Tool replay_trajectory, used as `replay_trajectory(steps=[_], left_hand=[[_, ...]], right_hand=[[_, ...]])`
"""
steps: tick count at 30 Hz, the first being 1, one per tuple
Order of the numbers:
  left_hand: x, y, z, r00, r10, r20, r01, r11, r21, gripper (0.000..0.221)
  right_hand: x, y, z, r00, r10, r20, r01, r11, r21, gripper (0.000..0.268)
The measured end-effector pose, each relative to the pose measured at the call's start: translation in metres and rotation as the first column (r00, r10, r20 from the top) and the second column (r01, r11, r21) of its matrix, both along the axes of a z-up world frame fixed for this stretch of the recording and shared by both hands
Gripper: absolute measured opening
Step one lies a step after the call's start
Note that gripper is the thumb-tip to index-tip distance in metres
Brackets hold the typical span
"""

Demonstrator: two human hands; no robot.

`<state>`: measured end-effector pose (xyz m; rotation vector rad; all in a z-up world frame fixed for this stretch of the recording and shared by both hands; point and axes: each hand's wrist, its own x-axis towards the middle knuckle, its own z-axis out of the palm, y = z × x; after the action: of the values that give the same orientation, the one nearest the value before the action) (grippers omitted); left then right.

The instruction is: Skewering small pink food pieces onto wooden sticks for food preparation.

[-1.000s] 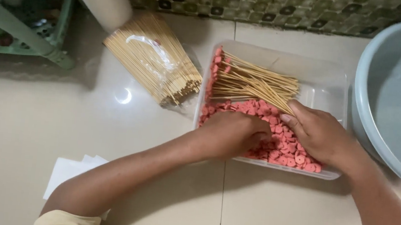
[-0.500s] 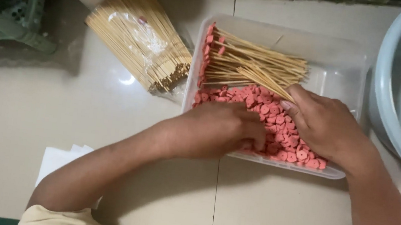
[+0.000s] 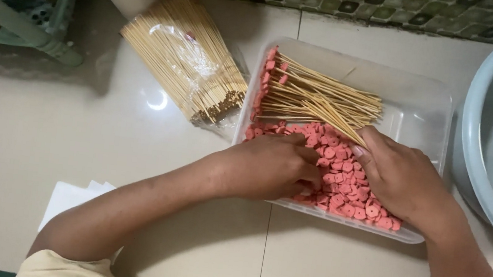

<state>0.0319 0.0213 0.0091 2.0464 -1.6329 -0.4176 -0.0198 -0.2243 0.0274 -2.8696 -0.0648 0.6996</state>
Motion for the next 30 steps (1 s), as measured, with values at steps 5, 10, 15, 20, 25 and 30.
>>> replay_trajectory(steps=[5, 10, 15, 20, 25, 30], left_hand=[[-0.001, -0.001, -0.001, 1.000, 0.030, -0.003, -0.030, 0.999, 0.025, 0.012], [0.001, -0.002, 0.001, 0.999, 0.025, -0.027, -0.025, 1.000, 0.009, 0.004], [0.000, -0.001, 0.008, 0.992, 0.057, -0.114, -0.051, 0.997, 0.060, 0.006], [0.000, -0.001, 0.001, 0.997, 0.039, -0.064, -0.037, 0.999, 0.023, 0.010], [0.000, -0.003, -0.003, 0.998, 0.053, -0.024, -0.052, 0.998, 0.017, 0.022], [0.001, -0.003, -0.005, 0.997, 0.076, -0.015, -0.074, 0.995, 0.065, 0.012]], right_hand=[[0.001, 0.002, 0.003, 0.998, -0.016, -0.059, 0.013, 0.998, -0.055, 0.012], [0.001, 0.002, 0.002, 0.999, -0.011, -0.035, 0.009, 0.999, -0.047, 0.010], [0.001, 0.001, -0.001, 0.999, 0.001, -0.035, -0.004, 0.997, -0.079, 0.013], [0.001, 0.009, 0.011, 0.998, -0.058, -0.030, 0.056, 0.997, -0.048, 0.019], [0.001, 0.014, 0.019, 0.994, -0.104, -0.035, 0.103, 0.995, -0.015, 0.030], [0.001, 0.019, 0.025, 0.983, -0.185, -0.008, 0.185, 0.983, 0.011, 0.031]])
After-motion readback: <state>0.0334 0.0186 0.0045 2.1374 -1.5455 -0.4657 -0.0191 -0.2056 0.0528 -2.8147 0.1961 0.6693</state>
